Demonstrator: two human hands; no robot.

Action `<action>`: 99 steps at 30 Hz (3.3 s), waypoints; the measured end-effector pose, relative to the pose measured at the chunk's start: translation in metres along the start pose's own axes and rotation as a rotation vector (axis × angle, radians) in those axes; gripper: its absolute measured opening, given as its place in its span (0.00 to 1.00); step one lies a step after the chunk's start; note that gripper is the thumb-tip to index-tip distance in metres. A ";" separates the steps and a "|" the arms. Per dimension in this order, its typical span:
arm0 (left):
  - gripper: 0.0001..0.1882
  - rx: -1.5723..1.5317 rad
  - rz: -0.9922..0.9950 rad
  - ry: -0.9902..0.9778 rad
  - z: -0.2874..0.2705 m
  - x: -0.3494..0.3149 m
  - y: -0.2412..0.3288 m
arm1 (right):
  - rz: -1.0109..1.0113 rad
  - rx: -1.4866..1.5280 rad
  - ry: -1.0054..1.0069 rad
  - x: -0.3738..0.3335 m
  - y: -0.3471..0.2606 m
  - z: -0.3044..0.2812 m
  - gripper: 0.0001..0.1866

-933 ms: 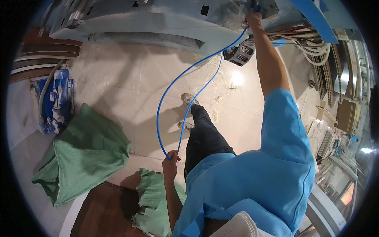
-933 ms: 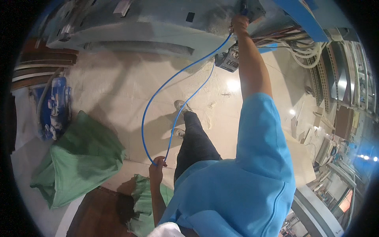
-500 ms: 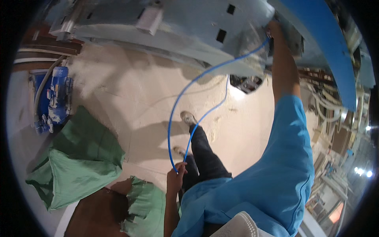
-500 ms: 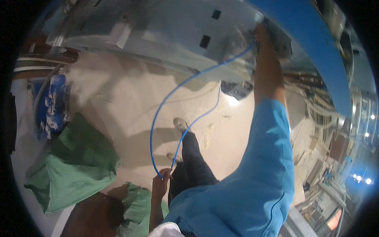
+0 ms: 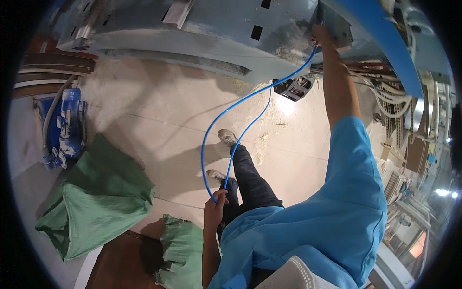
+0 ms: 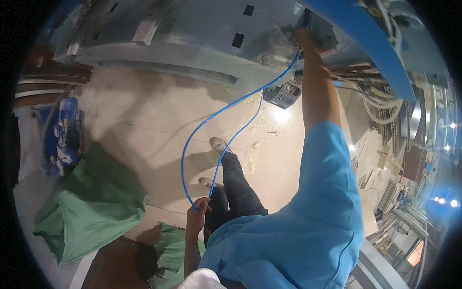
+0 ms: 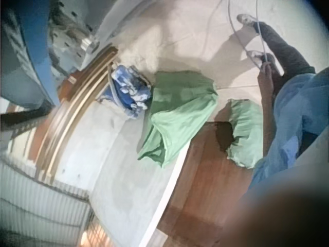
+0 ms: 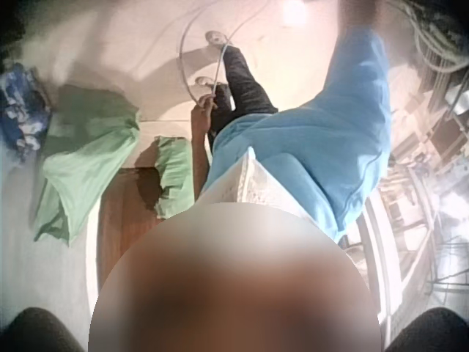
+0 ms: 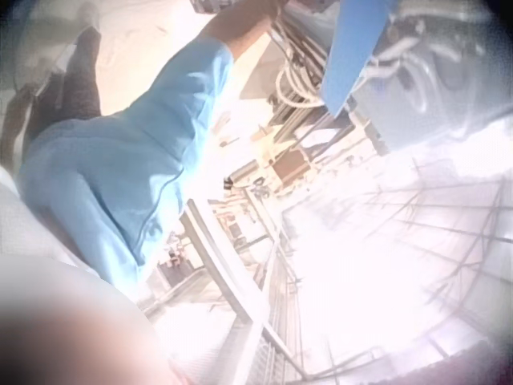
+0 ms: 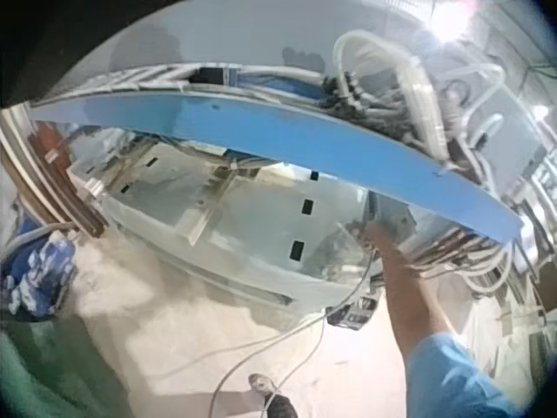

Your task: The person sweeps loose fibrous material on the floor using a broom and dustpan, then transfers it into green sacks. They lift and position the sacks, add more material, and later handle a blue cable near machinery.

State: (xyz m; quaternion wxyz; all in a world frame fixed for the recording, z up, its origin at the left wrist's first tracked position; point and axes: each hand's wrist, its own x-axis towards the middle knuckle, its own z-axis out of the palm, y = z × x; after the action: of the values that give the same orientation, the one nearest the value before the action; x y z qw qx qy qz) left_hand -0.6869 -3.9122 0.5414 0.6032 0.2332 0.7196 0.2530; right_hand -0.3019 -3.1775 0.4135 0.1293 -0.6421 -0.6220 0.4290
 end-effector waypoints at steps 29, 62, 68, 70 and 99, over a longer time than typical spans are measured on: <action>0.13 0.035 0.237 0.328 -0.148 -0.152 -0.208 | 0.112 1.172 0.159 -0.422 -0.120 0.180 0.24; 0.13 -0.067 0.163 0.556 0.011 0.102 -0.042 | 0.080 0.251 0.040 0.063 -0.167 0.067 0.24; 0.10 -0.073 0.054 0.487 0.035 0.147 -0.032 | 0.253 0.227 -0.238 0.108 -0.220 0.063 0.24; 0.10 -0.056 0.103 0.474 0.042 0.155 -0.026 | 0.348 0.359 -0.619 0.111 -0.241 0.066 0.22; 0.13 -0.162 0.070 0.414 0.090 0.206 0.009 | -0.016 0.581 -0.354 0.294 -0.260 0.073 0.19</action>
State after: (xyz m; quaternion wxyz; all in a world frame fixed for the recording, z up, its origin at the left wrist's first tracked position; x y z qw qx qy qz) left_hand -0.6311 -3.7660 0.3799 0.4501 0.1516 0.7970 0.3732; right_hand -0.5742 -2.8870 0.4371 0.2005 -0.4890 -0.4917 0.6920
